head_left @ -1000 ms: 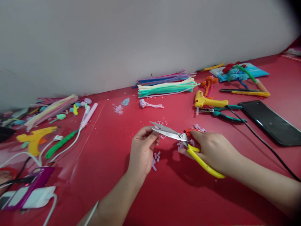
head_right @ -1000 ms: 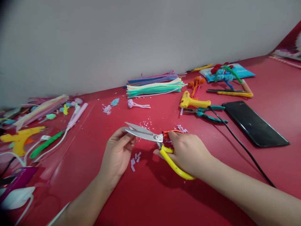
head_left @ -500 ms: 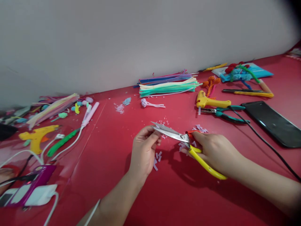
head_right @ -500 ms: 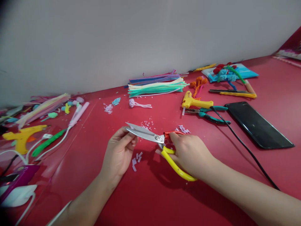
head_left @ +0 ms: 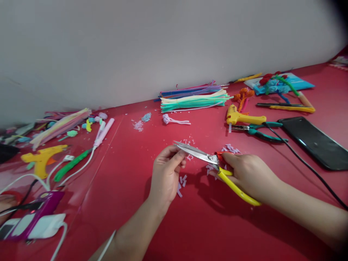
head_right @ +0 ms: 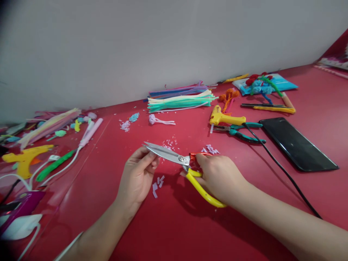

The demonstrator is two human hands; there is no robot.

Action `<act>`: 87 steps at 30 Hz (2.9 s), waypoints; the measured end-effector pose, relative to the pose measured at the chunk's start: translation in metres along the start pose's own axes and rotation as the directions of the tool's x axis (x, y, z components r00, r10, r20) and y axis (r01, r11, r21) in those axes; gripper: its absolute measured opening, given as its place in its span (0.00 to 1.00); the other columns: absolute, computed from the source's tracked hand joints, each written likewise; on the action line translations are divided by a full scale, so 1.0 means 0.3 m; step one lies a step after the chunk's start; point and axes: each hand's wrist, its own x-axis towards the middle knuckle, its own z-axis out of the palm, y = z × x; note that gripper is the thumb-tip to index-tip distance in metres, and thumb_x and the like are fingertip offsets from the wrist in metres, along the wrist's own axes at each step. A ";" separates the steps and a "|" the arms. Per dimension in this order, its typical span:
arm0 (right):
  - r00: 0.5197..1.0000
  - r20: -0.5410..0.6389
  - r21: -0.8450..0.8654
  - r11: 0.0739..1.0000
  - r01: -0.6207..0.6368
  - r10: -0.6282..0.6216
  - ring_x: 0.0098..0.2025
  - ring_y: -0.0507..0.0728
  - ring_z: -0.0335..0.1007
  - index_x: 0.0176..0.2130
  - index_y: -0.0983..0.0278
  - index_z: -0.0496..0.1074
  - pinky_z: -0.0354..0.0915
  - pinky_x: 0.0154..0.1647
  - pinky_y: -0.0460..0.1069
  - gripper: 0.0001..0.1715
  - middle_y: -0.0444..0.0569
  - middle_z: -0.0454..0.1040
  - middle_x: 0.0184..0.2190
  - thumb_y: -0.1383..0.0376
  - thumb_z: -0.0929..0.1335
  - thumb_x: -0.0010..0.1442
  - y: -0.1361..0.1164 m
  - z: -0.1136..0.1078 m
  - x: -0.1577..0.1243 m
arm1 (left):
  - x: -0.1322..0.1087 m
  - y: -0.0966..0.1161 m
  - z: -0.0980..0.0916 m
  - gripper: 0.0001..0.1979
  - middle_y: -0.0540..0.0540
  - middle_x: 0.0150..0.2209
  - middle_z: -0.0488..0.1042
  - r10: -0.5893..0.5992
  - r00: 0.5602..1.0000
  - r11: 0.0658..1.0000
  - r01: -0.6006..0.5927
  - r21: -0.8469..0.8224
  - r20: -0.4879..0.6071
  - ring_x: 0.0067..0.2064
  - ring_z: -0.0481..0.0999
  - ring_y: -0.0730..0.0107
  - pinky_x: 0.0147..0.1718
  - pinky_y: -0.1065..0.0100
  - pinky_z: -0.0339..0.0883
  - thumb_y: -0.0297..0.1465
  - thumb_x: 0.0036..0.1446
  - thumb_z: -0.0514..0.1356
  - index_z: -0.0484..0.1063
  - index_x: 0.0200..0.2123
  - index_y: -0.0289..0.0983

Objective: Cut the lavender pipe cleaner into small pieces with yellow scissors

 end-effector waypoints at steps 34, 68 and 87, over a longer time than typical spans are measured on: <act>0.987 -0.033 -0.033 0.987 -0.159 0.158 0.17 0.51 0.56 0.24 0.62 0.62 0.42 0.18 0.44 0.23 0.45 0.65 0.15 0.46 0.56 0.49 0.033 -0.032 0.037 | -0.002 0.077 -0.087 0.06 0.49 0.26 0.67 -0.217 0.864 0.116 -0.440 0.891 0.455 0.26 0.65 0.72 0.24 0.70 0.52 0.23 0.43 0.55 0.68 0.20 0.38; 0.989 0.143 0.494 0.864 -0.103 0.036 0.17 0.46 0.50 0.22 0.63 0.60 0.44 0.17 0.42 0.06 0.40 0.61 0.16 0.62 0.61 0.46 -0.053 -0.025 -0.009 | -0.085 -0.052 0.052 0.08 0.49 0.25 0.69 -0.003 0.902 0.439 -0.387 0.811 0.432 0.28 0.65 0.69 0.29 0.69 0.57 0.23 0.44 0.55 0.70 0.28 0.39; 0.999 -0.042 -0.016 1.000 -0.017 0.016 0.18 0.51 0.59 0.31 0.63 0.61 0.40 0.19 0.45 0.25 0.45 0.67 0.18 0.45 0.56 0.50 0.005 -0.023 0.006 | -0.005 0.020 -0.002 0.05 0.52 0.22 0.67 0.095 0.990 0.974 -0.072 0.214 -0.100 0.22 0.61 0.82 0.19 0.78 0.52 0.28 0.44 0.60 0.72 0.29 0.36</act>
